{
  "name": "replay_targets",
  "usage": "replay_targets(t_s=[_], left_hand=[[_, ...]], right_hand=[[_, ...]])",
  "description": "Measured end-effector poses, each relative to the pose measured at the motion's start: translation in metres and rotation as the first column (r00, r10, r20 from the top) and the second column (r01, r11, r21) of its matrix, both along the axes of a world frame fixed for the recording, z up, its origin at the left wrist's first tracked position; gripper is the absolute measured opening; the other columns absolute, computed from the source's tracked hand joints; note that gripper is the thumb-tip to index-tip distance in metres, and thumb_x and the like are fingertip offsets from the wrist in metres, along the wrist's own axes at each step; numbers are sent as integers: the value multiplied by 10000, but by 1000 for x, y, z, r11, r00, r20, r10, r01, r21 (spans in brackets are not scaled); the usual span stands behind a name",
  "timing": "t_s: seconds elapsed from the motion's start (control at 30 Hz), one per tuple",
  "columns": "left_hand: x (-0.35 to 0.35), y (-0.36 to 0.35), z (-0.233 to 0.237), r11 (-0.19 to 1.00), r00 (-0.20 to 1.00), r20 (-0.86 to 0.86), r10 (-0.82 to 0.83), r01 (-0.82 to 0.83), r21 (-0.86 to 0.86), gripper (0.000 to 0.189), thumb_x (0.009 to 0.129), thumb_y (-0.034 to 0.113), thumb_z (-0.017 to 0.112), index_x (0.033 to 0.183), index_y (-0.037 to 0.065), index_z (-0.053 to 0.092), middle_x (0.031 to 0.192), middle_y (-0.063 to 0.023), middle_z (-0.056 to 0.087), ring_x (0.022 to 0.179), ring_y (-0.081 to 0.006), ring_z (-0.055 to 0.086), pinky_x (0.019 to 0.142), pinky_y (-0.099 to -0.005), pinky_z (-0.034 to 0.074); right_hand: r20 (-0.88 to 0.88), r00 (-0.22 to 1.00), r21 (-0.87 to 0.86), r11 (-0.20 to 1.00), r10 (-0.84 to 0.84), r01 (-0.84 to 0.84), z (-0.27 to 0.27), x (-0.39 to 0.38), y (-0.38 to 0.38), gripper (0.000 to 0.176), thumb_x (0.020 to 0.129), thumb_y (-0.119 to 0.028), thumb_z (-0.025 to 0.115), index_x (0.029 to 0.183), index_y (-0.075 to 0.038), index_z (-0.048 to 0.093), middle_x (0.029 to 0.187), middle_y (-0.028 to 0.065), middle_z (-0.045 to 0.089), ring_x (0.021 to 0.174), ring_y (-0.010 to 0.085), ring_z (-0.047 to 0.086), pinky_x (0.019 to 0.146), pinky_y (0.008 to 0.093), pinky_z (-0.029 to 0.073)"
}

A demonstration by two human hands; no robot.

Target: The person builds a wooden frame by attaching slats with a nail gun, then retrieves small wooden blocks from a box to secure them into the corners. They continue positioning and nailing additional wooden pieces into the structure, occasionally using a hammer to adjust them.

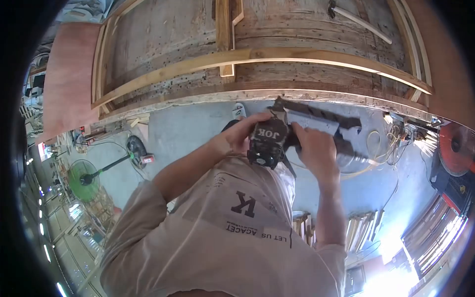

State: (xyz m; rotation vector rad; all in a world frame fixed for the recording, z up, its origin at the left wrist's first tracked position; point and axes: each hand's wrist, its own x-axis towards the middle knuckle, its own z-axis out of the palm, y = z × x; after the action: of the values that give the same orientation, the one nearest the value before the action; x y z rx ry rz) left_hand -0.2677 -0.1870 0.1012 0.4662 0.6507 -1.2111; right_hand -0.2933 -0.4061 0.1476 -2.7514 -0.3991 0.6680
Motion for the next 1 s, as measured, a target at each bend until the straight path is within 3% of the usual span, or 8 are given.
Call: replay_targets(t_s=[0.37,0.43,0.47,0.53,0.57,0.63,0.73,1.0], left_hand=[[10,73,-4,980,865,502,-24,-80,185,631,834,413,660,1215,-58,486,1056,-146,615,868,-200,651,781,-342,540],[31,98,16,937,826,525,-203,8,350,660,813,491,684,1148,-62,551,959,-120,641,828,-199,654,756,-333,540],[54,123,-4,822,646,548,-532,239,517,597,867,537,594,1163,19,581,1004,-81,664,867,-190,661,756,-314,531],[93,163,-30,718,268,736,-621,-182,672,574,885,554,558,1075,16,619,926,-61,681,835,-199,660,742,-328,531],[117,182,-62,721,359,817,-451,-394,570,516,878,513,602,1016,17,637,893,-88,701,841,-220,675,754,-335,527],[167,203,-23,318,168,485,-858,-568,759,538,880,534,587,1028,18,627,912,-111,704,857,-227,678,777,-351,520],[211,215,-67,336,67,424,-903,-503,796,605,887,610,509,1000,30,638,901,-129,699,852,-266,679,776,-370,517],[216,152,-95,-86,-229,-180,-957,-367,926,899,847,784,245,1012,24,697,956,-225,682,945,-360,663,821,-454,527]], right_hand=[[20,993,70,991,-114,112,-3,15,77,674,649,-134,756,1266,-99,489,786,176,661,769,392,645,692,490,499],[101,971,282,942,-217,182,-18,9,93,571,666,-194,749,1188,-81,548,800,193,667,780,394,648,691,481,503],[72,948,360,895,-309,264,-27,5,105,547,670,-210,749,1168,-81,564,811,196,670,788,394,650,686,472,510],[32,902,498,789,-431,360,-32,-4,126,472,691,-240,741,1109,-68,605,847,201,680,833,378,662,684,442,528],[-107,849,448,737,-518,506,-26,-10,137,435,705,-237,729,1084,-56,617,845,204,680,846,374,663,689,433,528],[-209,807,453,677,-553,581,-66,-33,141,306,746,-209,686,984,-20,651,830,210,679,875,361,666,684,407,526],[-305,654,338,564,-692,754,-75,-66,169,251,767,-171,659,953,-2,654,803,219,670,851,362,672,669,407,519],[-369,356,110,340,-858,934,-69,-165,211,336,708,-206,737,980,-35,636,830,196,684,832,367,672,703,439,518]])
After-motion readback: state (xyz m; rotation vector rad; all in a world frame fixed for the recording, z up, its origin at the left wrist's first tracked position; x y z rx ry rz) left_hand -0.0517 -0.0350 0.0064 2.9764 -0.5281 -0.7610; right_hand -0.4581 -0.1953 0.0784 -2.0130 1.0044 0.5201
